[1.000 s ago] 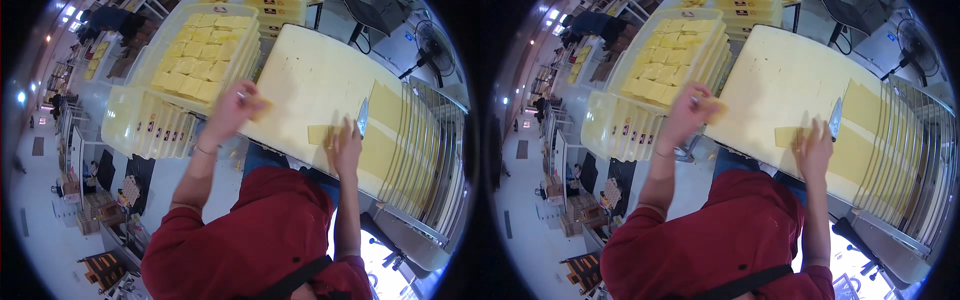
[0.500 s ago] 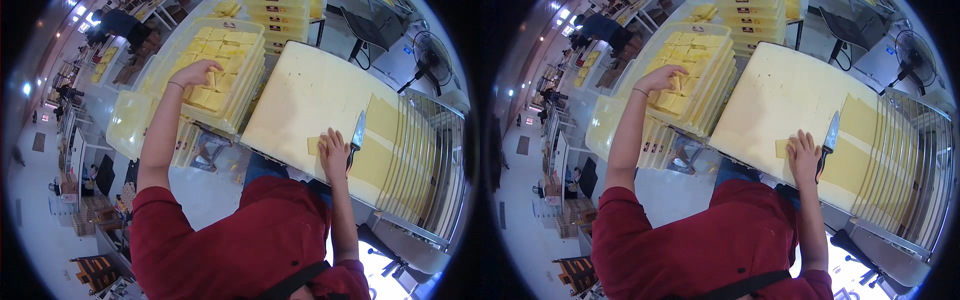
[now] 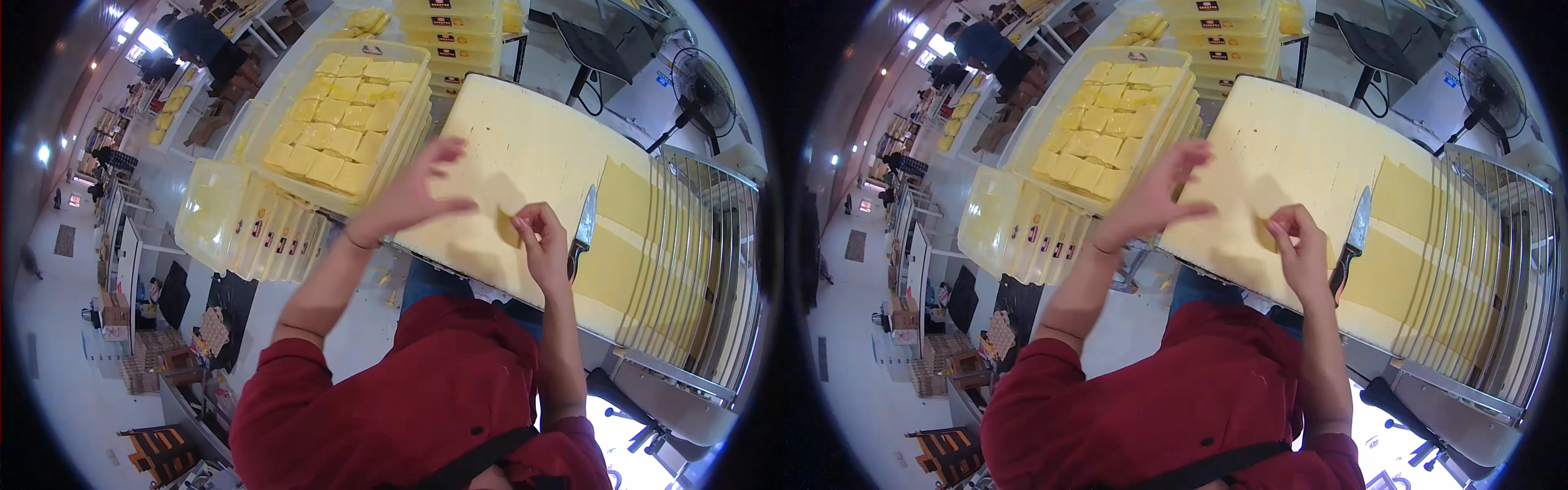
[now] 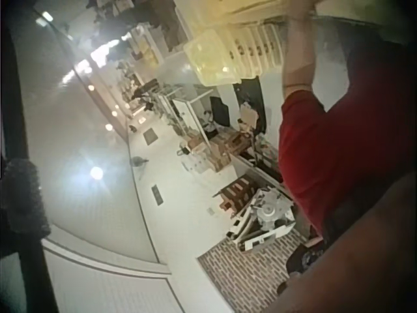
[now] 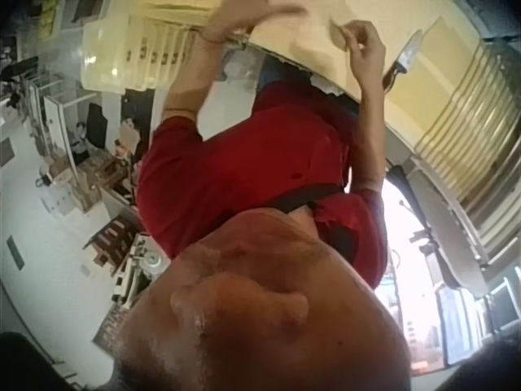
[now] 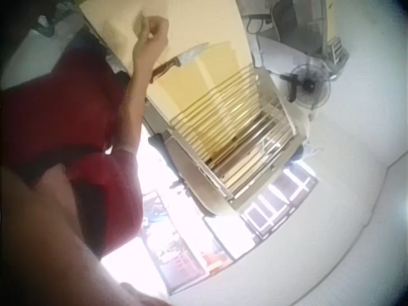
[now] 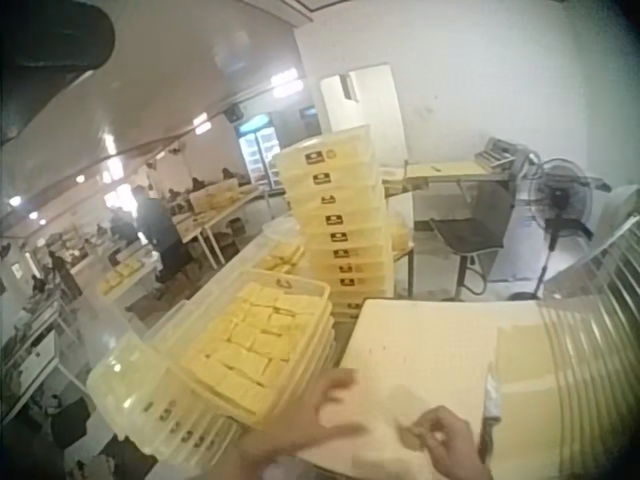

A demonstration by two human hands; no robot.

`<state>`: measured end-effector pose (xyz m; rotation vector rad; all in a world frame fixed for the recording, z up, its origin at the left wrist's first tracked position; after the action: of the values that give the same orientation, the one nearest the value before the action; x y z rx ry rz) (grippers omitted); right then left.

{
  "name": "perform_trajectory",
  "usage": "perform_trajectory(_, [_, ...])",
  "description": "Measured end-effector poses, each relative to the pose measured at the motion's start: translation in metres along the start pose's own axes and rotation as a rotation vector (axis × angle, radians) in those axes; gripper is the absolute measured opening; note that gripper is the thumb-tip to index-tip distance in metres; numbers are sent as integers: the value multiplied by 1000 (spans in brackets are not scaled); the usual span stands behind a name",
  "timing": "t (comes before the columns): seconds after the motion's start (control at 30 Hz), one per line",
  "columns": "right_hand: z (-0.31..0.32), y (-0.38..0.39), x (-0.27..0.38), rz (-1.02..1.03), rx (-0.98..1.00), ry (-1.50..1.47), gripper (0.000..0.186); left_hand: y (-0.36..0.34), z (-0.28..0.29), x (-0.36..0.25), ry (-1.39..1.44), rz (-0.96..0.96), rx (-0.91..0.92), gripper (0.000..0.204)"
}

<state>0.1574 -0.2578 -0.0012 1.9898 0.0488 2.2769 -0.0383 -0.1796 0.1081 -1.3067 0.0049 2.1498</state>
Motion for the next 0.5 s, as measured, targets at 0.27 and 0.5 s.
perform_trajectory(0.27, [24, 22, 23, 289, -305, 481, 42, 9, 29, 70, 136, 403, -83, 29])
perform_trajectory(0.5, [41, 46, -61, 263, -410, 1065, 44, -49, 179, 143, -277, 304, -366, 27])
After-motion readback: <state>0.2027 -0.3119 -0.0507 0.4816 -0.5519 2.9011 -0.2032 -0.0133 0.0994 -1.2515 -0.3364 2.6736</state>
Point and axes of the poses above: each hand's wrist, its own y-axis away from the middle knuckle, its own z-axis out of the back of the hand, x = y × z, the point moved 10 cm from there along -y, towards the middle knuckle, and after that the axes turned 10 degrees about -y, right-handed, at the moved point
